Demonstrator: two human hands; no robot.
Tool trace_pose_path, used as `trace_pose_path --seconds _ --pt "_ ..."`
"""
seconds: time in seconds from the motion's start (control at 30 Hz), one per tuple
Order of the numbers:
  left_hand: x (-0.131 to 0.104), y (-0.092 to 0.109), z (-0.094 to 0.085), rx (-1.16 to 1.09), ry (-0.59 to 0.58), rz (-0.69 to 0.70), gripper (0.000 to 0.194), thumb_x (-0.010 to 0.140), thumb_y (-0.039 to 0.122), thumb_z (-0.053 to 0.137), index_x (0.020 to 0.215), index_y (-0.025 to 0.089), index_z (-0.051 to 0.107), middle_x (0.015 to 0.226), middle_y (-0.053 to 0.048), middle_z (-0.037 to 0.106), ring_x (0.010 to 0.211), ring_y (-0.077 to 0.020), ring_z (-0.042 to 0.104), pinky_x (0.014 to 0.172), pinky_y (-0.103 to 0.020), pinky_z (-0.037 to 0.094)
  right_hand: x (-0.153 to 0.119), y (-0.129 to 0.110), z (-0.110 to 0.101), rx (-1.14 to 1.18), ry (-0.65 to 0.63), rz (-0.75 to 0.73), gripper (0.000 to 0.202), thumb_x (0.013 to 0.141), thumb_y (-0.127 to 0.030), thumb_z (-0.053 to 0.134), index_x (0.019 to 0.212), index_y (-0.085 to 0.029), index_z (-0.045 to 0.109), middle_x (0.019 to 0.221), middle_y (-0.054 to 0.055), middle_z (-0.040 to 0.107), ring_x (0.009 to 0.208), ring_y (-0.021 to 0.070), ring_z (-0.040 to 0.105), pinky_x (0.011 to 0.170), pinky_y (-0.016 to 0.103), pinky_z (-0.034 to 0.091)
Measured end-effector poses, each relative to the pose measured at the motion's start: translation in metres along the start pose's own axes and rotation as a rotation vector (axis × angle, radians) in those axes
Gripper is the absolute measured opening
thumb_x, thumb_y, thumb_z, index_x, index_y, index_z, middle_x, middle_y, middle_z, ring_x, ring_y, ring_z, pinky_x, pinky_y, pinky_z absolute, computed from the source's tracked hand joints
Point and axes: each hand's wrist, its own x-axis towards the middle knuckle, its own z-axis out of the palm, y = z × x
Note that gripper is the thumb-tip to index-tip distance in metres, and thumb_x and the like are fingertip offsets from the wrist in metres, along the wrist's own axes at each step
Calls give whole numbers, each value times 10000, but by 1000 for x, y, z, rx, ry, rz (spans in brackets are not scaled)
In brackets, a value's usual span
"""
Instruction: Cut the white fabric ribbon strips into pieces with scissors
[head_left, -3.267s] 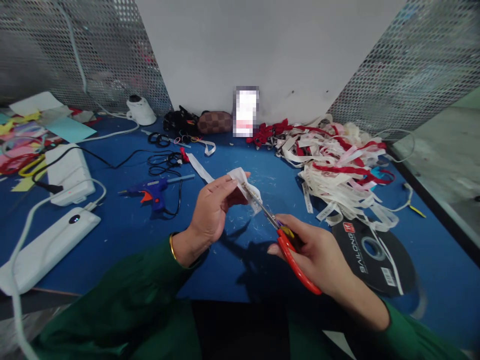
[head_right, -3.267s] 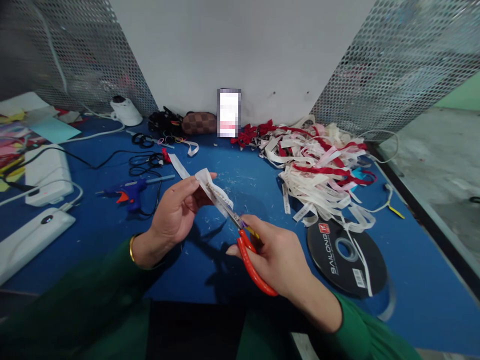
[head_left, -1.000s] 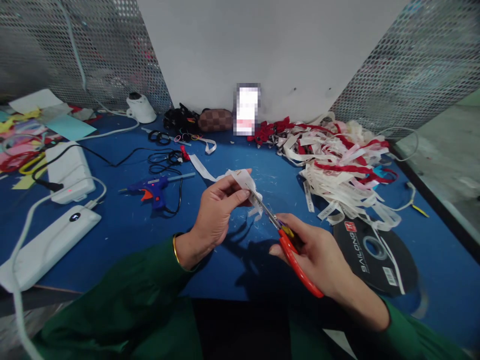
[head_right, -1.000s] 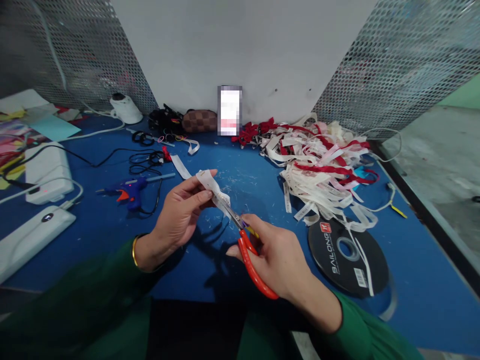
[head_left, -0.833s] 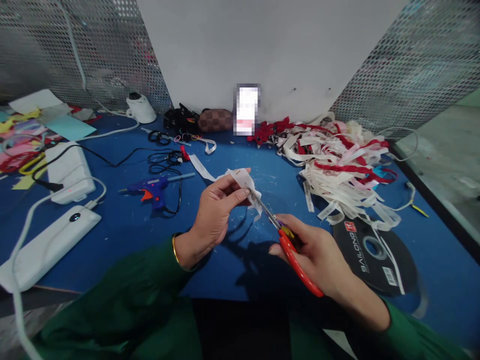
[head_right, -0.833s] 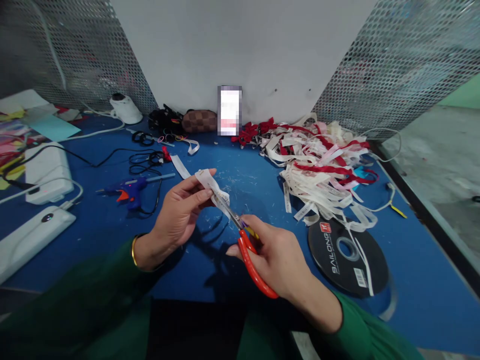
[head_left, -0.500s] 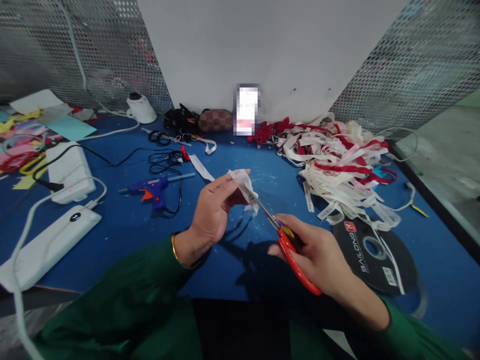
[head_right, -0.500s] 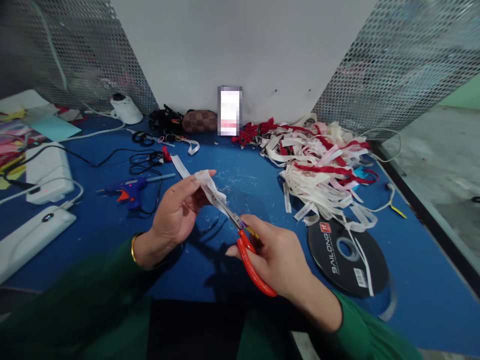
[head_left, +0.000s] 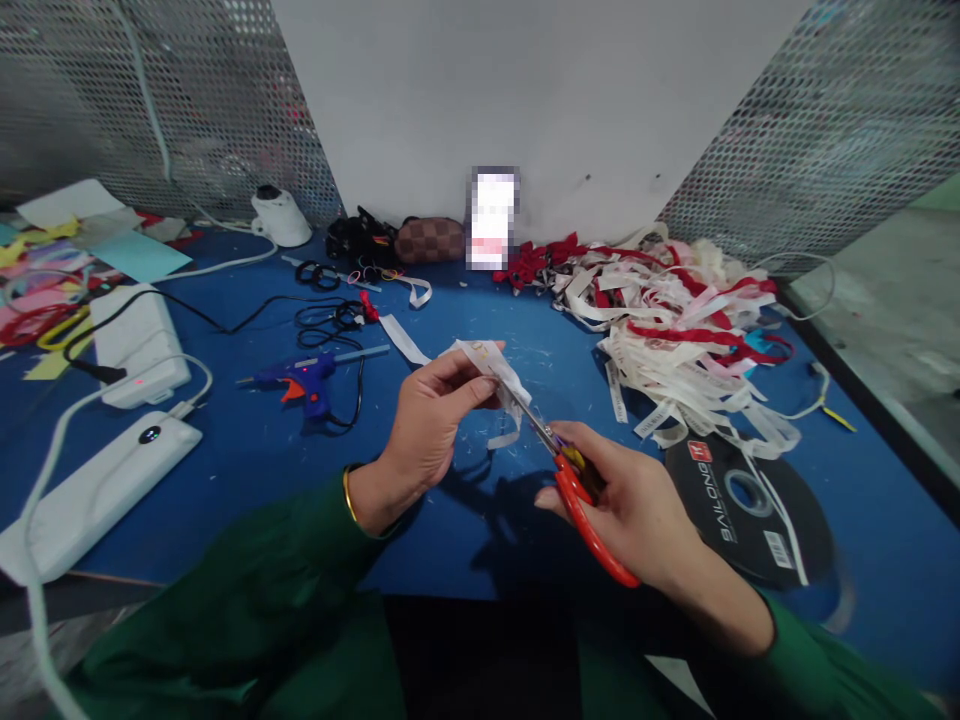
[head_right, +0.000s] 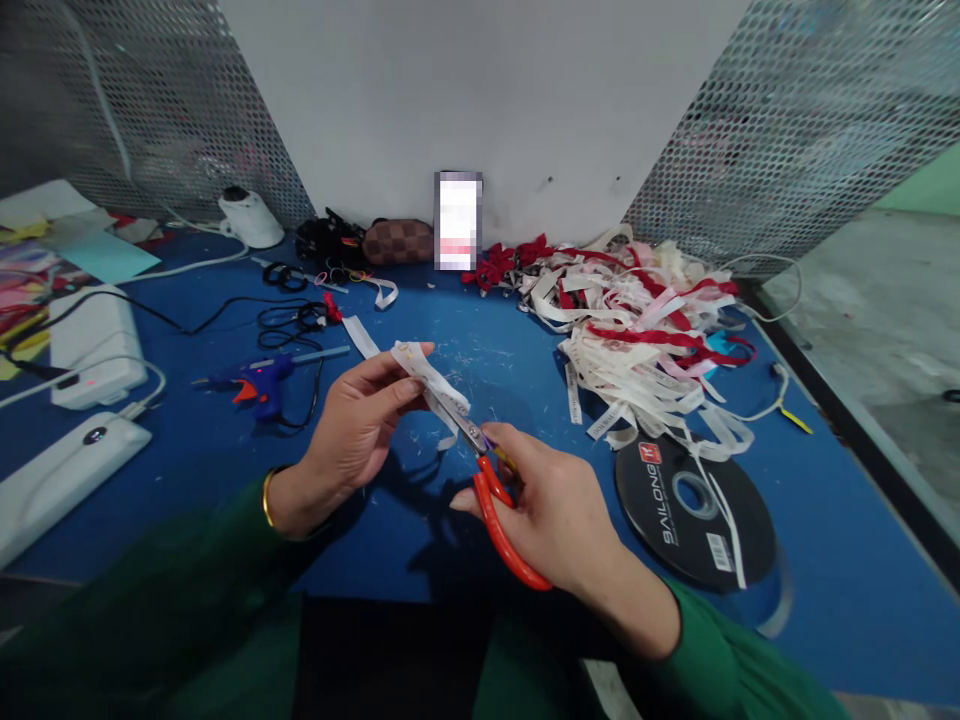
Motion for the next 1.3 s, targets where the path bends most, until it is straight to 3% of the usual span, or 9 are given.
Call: trace_pose_path --seconds 0.23,0.53,0.8,1.07,1.3 --pt "-1 -2 0 -15 -20 -14 297 735 180 807 1025 241 804 841 -1 743 736 -116 658 701 -251 578 0 1 -1 52 -54 48 507 864 -604 647 1174 -204 633 667 -22 591 565 139 491 532 234 440" --pt "-1 0 1 -15 -2 -23 310 717 194 821 1024 237 801 853 -13 748 755 -140 667 699 -273 578 -3 5 0 195 -91 35 442 878 -546 670 1169 -215 635 732 -11 616 614 139 503 599 242 460" --pt "2 4 -2 -63 -6 -44 257 771 290 757 1011 212 804 831 -34 749 723 -151 668 680 -284 564 -3 4 0 110 -45 -10 443 879 -532 679 1174 -204 651 688 -28 597 585 125 487 573 233 436" --pt "4 6 -1 -29 67 -5 269 698 206 822 966 223 812 888 -18 760 730 -125 659 673 -252 553 -1 2 0 62 -21 -12 477 877 -592 656 1137 -193 670 709 -7 664 581 130 552 575 232 462" --pt "3 5 0 -8 53 -1 253 668 210 841 919 221 813 915 -23 761 750 -130 658 669 -250 557 1 -1 0 -30 13 -23 497 871 -586 653 1164 -185 662 729 0 683 575 135 588 536 229 459"
